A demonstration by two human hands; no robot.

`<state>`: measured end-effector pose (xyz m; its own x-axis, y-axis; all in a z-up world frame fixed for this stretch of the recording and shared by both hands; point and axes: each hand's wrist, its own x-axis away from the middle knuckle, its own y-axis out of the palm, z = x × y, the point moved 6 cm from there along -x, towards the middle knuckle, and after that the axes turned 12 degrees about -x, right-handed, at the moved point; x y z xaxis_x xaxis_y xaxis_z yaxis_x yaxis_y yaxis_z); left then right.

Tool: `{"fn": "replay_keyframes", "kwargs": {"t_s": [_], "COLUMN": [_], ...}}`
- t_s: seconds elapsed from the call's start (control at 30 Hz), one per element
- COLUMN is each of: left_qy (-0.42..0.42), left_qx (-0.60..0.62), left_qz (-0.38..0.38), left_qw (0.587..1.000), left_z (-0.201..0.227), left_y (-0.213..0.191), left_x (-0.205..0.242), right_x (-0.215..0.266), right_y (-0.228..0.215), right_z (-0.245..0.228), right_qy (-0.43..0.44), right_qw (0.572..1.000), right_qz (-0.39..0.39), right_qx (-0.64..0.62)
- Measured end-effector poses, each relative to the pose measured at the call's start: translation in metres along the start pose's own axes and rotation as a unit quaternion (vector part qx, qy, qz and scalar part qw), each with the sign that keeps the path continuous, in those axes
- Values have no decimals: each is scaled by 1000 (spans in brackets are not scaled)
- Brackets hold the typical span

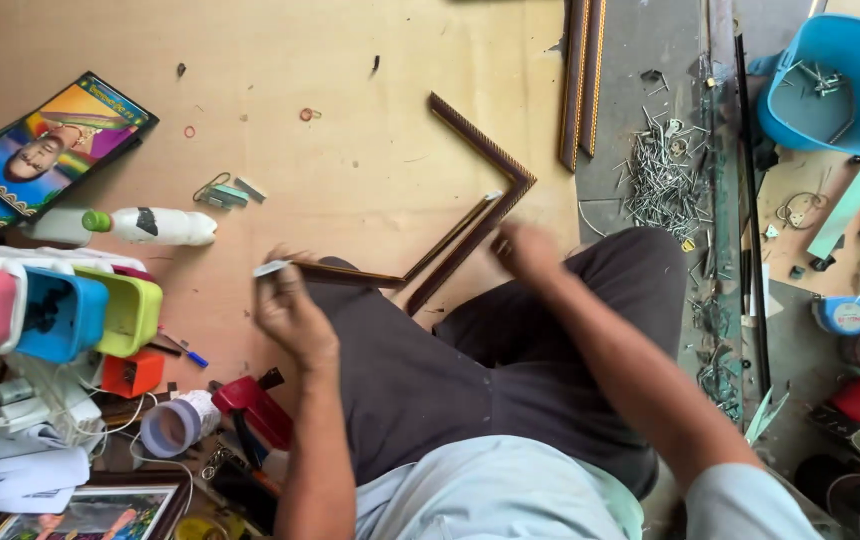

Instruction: The recorder is assembling and hammering pieces of wood to create a picture frame.

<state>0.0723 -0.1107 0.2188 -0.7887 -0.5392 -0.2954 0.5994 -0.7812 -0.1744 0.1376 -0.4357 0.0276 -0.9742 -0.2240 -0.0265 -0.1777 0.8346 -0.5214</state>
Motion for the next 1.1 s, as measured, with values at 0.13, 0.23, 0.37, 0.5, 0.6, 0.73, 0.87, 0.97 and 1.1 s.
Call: {"fn": "replay_keyframes", "kwargs": {"t_s": [0.13, 0.23, 0.37, 0.5, 0.6, 0.73, 0.87, 0.97, 1.1], "left_qy": [21, 8, -22, -62, -61, -82, -48, -15, -11], "left_qx": [-9, 3, 11, 18, 13, 15, 21, 3, 17], "left_qz": [-100, -156, -189, -223, -243, -252, -221, -190, -142], "left_qw": [995, 988, 982, 973, 968, 964, 974, 982, 990], "left_z": [-24, -33, -50, -74, -68, -90, -84, -66, -45], "left_y": [22, 34, 43, 58, 64, 68, 63, 57, 41], "left_x": [28, 30, 28, 25, 25, 32, 31, 31, 28], "right_x": [-25, -44, -45, -51, -53, -41, -34, -23, -20], "right_y": [-68, -65, -49, -49, -53, -60, -49, -34, -39], "right_z": [-8, 3, 3, -12, 3, 27, -13, -17, 3], "right_qy": [78, -69, -101, -103, -19, 98, -116, -177, -116], "right_qw": [982, 973, 971, 954, 963, 972, 961, 944, 941], "right_qz": [122, 159, 141, 142, 126, 122, 144, 69, 83], "right_qx": [119, 150, 164, 244, 236, 175, 204, 268, 306]}}
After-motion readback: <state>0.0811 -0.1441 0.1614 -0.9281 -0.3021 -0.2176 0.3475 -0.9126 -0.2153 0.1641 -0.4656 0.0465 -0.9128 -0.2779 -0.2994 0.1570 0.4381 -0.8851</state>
